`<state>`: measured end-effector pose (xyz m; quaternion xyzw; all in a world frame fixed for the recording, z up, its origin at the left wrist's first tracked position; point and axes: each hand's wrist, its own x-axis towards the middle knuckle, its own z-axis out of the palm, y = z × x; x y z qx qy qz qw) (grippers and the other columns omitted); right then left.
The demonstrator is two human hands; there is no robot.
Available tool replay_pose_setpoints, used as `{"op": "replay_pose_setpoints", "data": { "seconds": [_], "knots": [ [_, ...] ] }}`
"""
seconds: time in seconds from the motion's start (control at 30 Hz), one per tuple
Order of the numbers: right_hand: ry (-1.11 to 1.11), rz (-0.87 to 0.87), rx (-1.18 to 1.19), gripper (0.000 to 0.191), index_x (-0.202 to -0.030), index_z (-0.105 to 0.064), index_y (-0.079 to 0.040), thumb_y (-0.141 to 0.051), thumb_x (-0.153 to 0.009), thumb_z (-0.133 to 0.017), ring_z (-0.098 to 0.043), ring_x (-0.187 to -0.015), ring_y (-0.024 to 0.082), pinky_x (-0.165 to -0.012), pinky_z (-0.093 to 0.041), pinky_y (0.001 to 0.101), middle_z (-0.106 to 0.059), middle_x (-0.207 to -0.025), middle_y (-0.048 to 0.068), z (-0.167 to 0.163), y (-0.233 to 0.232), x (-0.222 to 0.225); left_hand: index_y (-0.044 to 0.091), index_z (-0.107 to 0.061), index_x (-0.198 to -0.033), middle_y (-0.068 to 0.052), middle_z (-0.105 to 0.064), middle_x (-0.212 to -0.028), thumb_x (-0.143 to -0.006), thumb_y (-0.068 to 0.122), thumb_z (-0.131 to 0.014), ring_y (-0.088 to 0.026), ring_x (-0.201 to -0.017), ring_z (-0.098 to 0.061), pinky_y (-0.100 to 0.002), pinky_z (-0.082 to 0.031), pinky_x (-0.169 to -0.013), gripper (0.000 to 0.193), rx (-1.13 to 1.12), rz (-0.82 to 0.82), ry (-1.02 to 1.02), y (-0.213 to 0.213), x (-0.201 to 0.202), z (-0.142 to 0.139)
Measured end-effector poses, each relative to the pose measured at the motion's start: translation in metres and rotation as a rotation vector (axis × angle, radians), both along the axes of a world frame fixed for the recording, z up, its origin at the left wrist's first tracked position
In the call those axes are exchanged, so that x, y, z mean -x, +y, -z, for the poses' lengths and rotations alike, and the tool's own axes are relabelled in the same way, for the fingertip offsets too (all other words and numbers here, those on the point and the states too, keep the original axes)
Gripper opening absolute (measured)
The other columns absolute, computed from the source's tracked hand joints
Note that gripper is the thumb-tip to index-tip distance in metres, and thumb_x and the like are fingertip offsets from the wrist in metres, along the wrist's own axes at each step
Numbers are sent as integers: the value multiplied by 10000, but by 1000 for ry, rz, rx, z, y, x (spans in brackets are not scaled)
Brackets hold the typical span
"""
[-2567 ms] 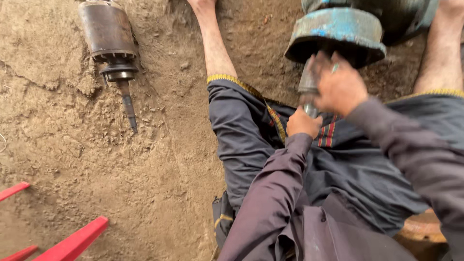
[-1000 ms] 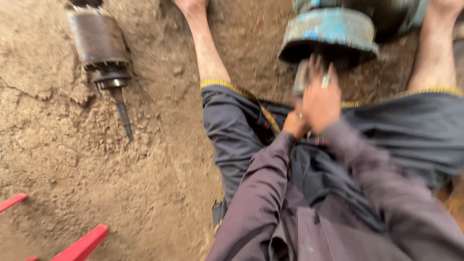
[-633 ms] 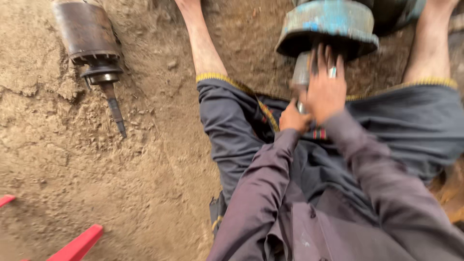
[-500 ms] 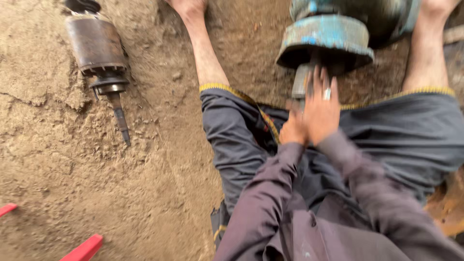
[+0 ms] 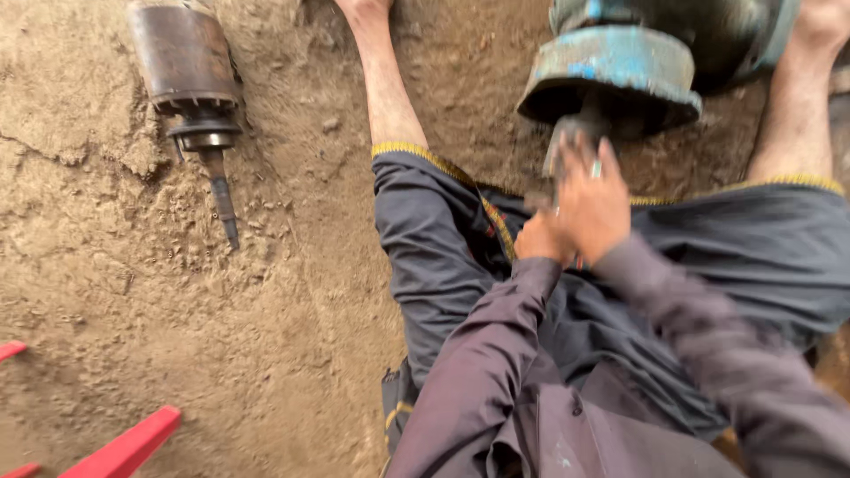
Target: The person sits on the ground and uses a handheld abrasive block to grind the surface of a cylindrical metal shaft mounted on a bench grinder. The person repeatedly rubs the block against the rotating shaft, occasionally pausing to reposition the hands.
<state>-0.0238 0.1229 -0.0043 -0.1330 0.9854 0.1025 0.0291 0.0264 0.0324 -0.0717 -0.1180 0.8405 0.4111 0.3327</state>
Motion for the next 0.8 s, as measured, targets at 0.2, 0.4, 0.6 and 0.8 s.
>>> {"op": "replay_pose_setpoints", "data": {
  "seconds": [0.2,0.4,0.6,0.8],
  "knots": [
    [-64,-8,-168,801,-1451,-543,-50,-650,-935,-421,-270,-1543,277,-1240,-152,488,-441,-1616,143,1,0,5,180,-519,-1452,-228,-742,-1097,-779,434,-742,-432,-1013,-709,-530,-558,-869,754,66,104,29,3,-2,20],
    [29,-6,29,812,-1506,-554,11,-648,-1050,-421,-310,-1574,285,-1299,-155,485,-484,-1614,151,0,0,1,194,-558,-1410,-210,-747,-1128,-803,463,-749,-416,-1041,-714,-511,-559,-889,691,50,51,-25,2,-2,11],
    [17,13,36,950,-1496,-526,20,-760,-971,-390,-310,-1556,303,-1283,-153,479,-477,-1591,178,-9,7,11,105,-442,-1485,-236,-743,-1125,-744,428,-805,-400,-1052,-727,-495,-566,-907,885,70,152,15,-1,6,-10],
    [0,165,130,903,-1618,-395,23,-667,-1035,-398,-268,-1568,358,-1272,-139,526,-359,-1668,227,-19,13,0,227,-481,-1471,-238,-731,-1132,-720,484,-774,-440,-1065,-694,-517,-537,-916,846,57,32,-82,0,6,-8]
  ]
}}
